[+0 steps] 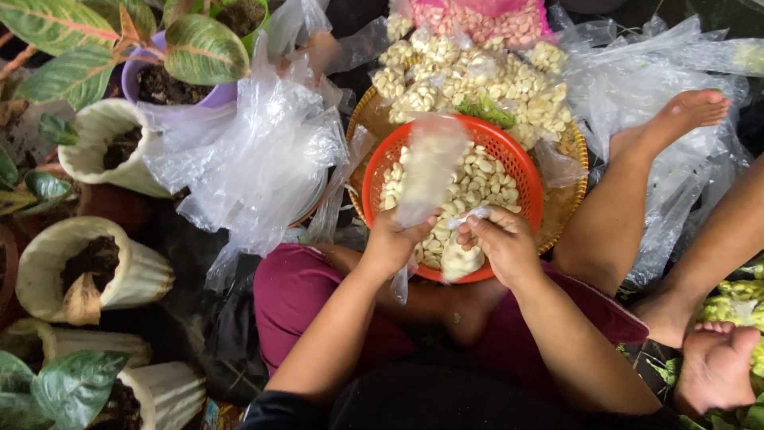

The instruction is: Packaging peeled garlic cloves into small plastic bags from a central basket.

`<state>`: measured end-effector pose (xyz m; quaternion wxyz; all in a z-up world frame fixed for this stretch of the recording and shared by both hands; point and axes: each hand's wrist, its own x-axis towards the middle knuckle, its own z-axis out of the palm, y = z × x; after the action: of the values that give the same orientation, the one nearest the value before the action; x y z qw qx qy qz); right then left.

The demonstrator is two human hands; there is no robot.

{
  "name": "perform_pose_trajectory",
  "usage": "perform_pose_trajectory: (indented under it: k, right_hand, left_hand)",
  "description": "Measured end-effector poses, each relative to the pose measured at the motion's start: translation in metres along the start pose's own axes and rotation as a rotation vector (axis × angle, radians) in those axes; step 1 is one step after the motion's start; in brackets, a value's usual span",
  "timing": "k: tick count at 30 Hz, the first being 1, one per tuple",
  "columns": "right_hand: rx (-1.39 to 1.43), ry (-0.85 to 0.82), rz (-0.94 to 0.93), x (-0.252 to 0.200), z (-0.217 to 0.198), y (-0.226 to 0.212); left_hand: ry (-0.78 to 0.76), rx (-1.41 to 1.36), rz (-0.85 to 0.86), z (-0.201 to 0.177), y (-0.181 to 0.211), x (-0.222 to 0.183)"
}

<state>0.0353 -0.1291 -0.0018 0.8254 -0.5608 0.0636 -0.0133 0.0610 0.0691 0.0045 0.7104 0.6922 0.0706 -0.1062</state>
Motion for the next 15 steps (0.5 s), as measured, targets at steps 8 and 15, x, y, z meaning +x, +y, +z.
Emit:
perform_pose_trajectory:
  k: [8,15]
  right_hand:
    - [0.037,-0.013,0.021,0.0,-0.004,0.02]
    - [0.078,-0.032,0.075,-0.006,0.003,0.015]
  left_hand:
    - [-0.307,-0.103,0.073,0.007,-0.002,0.001]
    - [-0.374,-0.049,0.155,0.008,-0.004,-0.004]
